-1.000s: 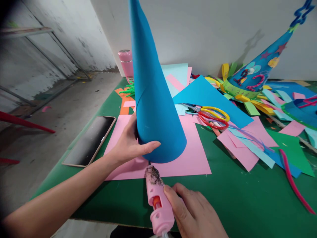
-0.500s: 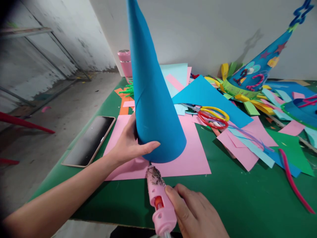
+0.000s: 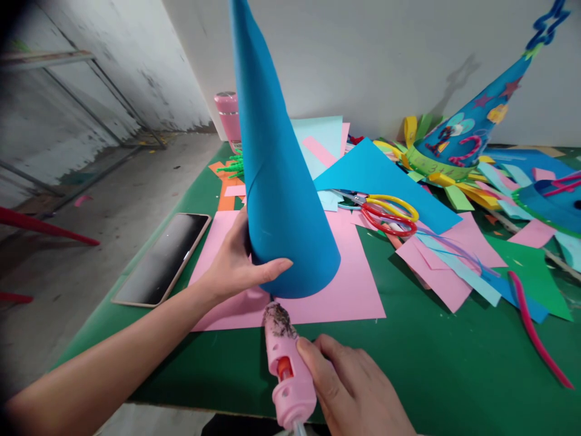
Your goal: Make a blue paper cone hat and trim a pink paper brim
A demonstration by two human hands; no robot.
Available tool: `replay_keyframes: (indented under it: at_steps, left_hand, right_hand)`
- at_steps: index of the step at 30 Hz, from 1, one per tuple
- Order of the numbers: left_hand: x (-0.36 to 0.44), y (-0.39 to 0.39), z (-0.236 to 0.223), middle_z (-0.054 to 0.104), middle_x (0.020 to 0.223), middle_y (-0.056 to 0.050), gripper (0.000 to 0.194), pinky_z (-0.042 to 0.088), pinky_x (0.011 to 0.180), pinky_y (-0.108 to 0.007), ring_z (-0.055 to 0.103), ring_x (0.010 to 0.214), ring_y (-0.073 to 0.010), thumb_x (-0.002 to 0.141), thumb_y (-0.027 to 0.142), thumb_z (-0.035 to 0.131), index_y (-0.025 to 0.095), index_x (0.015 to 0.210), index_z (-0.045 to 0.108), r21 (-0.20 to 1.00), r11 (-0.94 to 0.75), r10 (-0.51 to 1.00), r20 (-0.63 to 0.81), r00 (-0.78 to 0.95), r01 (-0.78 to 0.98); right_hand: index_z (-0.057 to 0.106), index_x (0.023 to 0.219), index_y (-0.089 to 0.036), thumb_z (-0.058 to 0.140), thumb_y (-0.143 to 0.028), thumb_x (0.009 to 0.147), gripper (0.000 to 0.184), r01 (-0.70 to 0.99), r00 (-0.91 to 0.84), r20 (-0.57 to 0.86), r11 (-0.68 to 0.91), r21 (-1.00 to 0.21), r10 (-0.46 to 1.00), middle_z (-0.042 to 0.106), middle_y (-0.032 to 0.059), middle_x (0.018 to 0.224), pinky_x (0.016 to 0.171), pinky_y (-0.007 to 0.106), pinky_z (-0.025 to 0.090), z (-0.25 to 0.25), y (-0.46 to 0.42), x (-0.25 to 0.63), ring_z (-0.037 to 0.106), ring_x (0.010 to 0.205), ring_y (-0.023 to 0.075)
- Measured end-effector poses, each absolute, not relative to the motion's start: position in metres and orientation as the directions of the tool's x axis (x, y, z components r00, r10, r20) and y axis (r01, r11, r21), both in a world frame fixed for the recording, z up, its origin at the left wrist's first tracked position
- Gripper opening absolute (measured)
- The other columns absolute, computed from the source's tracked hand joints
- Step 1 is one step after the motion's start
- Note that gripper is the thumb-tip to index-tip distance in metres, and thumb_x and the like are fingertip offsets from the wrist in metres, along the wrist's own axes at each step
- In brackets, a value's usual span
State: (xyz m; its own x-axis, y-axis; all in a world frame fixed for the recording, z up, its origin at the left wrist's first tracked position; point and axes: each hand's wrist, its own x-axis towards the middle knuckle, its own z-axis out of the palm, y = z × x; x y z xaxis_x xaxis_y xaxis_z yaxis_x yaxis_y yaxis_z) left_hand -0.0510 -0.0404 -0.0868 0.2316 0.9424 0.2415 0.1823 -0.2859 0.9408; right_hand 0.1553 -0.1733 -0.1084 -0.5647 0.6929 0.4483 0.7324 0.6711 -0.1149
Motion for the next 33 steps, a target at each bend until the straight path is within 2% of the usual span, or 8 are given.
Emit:
replay_keyframes:
  at_steps: [7, 13, 19, 23, 33]
  left_hand:
    - [-0.052, -0.040, -0.086, 0.040, 0.144, -0.011, 0.103, 0.041, 0.104, -0.053, 0.042, 0.130, -0.0354, 0.056, 0.044, 0.082, 0.029, 0.143, 0.026, 0.925, -0.313, 0.937, 0.264, 0.229, 0.215]
    - [-0.052, -0.040, -0.088, 0.041, 0.143, -0.011, 0.102, 0.041, 0.105, -0.051, 0.042, 0.129, -0.0349, 0.057, 0.044, 0.082, 0.029, 0.142, 0.027, 0.922, -0.333, 0.929, 0.285, 0.237, 0.198]
    - [-0.053, -0.040, -0.088, 0.040, 0.143, -0.012, 0.104, 0.041, 0.104, -0.051, 0.041, 0.130, -0.0357, 0.057, 0.042, 0.082, 0.029, 0.143, 0.026, 0.930, -0.317, 0.934, 0.271, 0.234, 0.187]
    - [-0.053, -0.040, -0.089, 0.040, 0.145, -0.010, 0.102, 0.041, 0.105, -0.053, 0.041, 0.130, -0.0358, 0.058, 0.041, 0.082, 0.032, 0.143, 0.025, 0.936, -0.306, 0.934, 0.259, 0.244, 0.176]
    - [-0.052, -0.040, -0.088, 0.044, 0.141, -0.010, 0.102, 0.043, 0.103, -0.053, 0.045, 0.127, -0.0349, 0.058, 0.041, 0.082, 0.030, 0.143, 0.027, 0.942, -0.292, 0.939, 0.249, 0.239, 0.167]
  right_hand:
    - [0.048, 0.120, -0.015, 0.030, -0.010, 0.088, 0.036, 0.734, -0.591, 0.384, 0.670, -0.108, 0.709, 0.075, 0.0097, 0.092, 0.056, 0.023, 0.058, -0.109, -0.171, 0.150, 0.073, 0.072, 0.0172]
    - [0.049, 0.117, -0.015, 0.030, -0.008, 0.087, 0.036, 0.733, -0.581, 0.418, 0.672, -0.103, 0.698, 0.075, 0.0094, 0.088, 0.053, 0.023, 0.057, -0.110, -0.170, 0.151, 0.073, 0.068, 0.0175]
    - [0.045, 0.129, -0.015, 0.034, -0.012, 0.089, 0.042, 0.723, -0.602, 0.347, 0.675, -0.148, 0.720, 0.073, 0.0113, 0.100, 0.061, 0.026, 0.059, -0.120, -0.177, 0.162, 0.073, 0.081, 0.0194]
    - [0.041, 0.136, -0.016, 0.035, -0.012, 0.089, 0.047, 0.724, -0.601, 0.338, 0.672, -0.153, 0.724, 0.072, 0.0118, 0.103, 0.062, 0.026, 0.059, -0.125, -0.181, 0.167, 0.072, 0.082, 0.0196]
    - [0.048, 0.127, -0.015, 0.036, -0.012, 0.091, 0.039, 0.721, -0.602, 0.381, 0.683, -0.119, 0.702, 0.073, 0.0122, 0.098, 0.061, 0.025, 0.059, -0.127, -0.181, 0.169, 0.073, 0.079, 0.0188]
